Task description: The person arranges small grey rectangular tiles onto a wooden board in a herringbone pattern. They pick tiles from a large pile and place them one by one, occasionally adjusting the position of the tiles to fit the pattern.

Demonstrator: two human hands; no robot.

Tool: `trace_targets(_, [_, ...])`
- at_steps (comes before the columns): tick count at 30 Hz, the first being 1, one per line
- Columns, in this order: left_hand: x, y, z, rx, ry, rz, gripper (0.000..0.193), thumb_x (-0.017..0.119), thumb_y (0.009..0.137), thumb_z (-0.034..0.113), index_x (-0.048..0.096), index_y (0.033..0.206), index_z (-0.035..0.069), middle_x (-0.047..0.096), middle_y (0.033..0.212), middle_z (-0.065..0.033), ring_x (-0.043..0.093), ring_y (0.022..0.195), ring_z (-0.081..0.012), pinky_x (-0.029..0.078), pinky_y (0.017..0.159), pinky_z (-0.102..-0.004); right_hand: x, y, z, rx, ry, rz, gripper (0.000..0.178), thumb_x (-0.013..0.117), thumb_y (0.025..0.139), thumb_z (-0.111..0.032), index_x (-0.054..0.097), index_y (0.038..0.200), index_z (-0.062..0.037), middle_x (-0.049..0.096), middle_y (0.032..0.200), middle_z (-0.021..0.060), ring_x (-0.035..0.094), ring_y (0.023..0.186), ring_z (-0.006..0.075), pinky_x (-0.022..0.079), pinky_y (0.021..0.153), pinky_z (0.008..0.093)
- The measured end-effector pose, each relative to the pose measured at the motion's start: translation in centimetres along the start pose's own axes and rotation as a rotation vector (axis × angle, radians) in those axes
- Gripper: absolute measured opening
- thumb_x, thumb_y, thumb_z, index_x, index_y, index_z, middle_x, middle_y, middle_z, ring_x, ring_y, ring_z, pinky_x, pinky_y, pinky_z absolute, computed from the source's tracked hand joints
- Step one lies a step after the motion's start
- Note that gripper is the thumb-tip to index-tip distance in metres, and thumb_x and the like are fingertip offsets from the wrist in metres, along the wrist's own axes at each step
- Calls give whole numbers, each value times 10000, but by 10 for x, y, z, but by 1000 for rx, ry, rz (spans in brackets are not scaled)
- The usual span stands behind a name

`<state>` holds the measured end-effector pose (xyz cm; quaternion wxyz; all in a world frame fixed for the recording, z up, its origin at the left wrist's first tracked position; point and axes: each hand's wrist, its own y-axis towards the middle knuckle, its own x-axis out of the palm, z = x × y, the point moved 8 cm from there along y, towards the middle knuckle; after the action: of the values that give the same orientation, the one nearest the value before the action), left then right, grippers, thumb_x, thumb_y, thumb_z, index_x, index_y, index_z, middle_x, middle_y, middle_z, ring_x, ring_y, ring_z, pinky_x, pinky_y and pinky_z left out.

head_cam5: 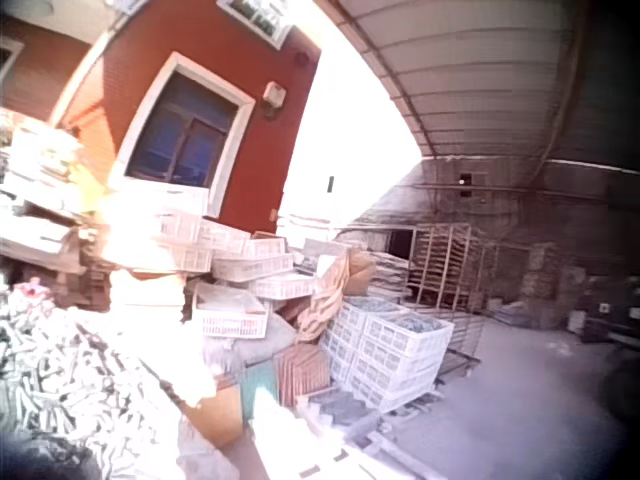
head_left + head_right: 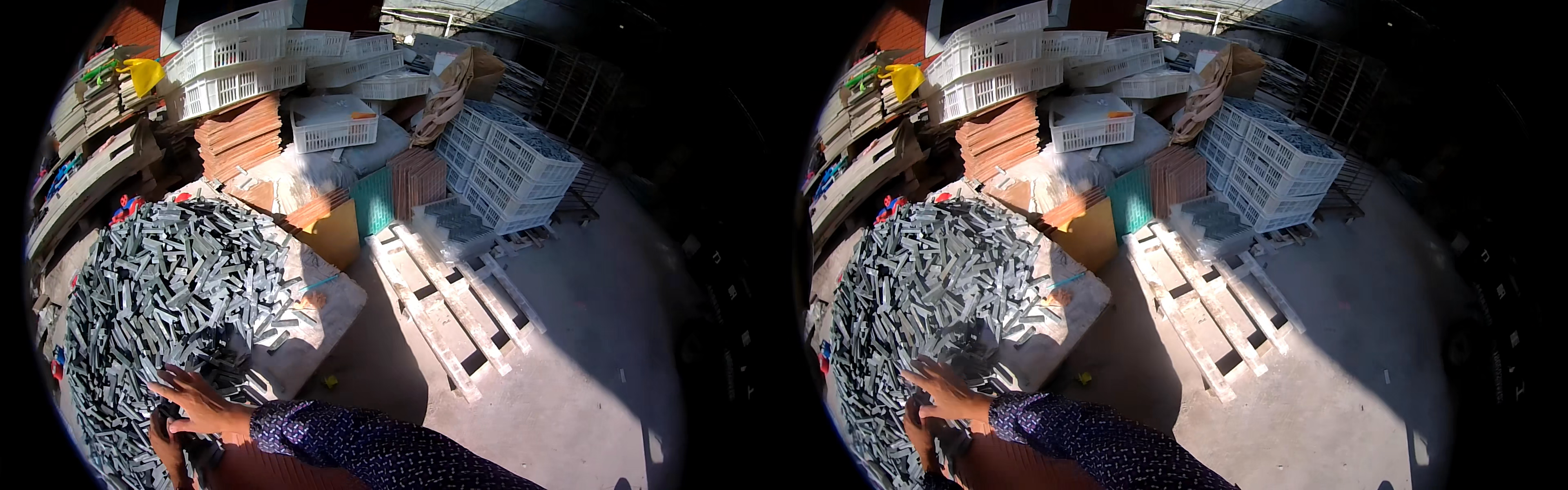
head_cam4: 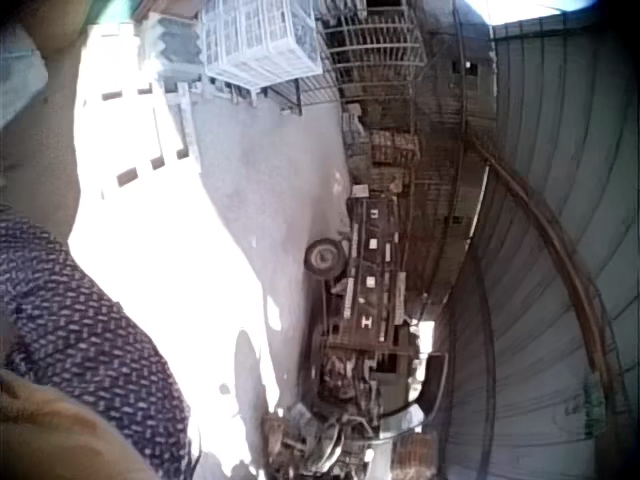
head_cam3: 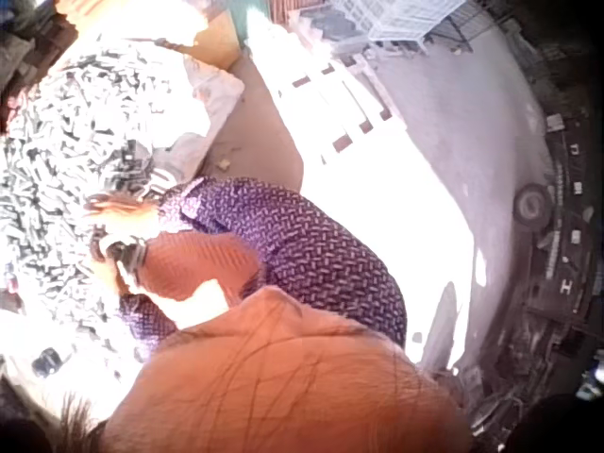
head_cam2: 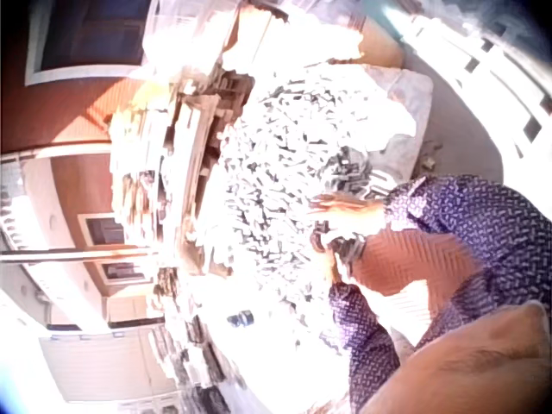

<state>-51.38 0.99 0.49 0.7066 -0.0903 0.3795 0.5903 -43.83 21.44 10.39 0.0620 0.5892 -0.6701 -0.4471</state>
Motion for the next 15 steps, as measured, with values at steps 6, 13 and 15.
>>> trace_targets(6, [22,24,39,-7,-158,121,483,516,961,264,450,1370,16,493,1345,-190,456,1234,-342,307,1065,-398,-32,-22,120,406,-285,66,700,612,860,-495,426,1405,-97,187,1536,207,214,1406,379,250,1099,490])
trace_targets(13, [19,17,50,44,-70,-106,375,552,942,277,604,1200,10,553,1241,-155,494,1167,-313,340,1036,-385,18,-24,61,368,-141,45,463,683,808,-458,616,1139,-142,378,1435,149,329,1318,450,344,990,520])
trace_targets(15, [25,10,47,-3,-117,-99,406,577,931,262,562,1250,11,543,1273,-143,500,1174,-289,356,1025,-369,11,-24,49,303,-183,199,476,689,800,-446,618,1122,-103,435,1364,136,401,1251,414,365,973,494])
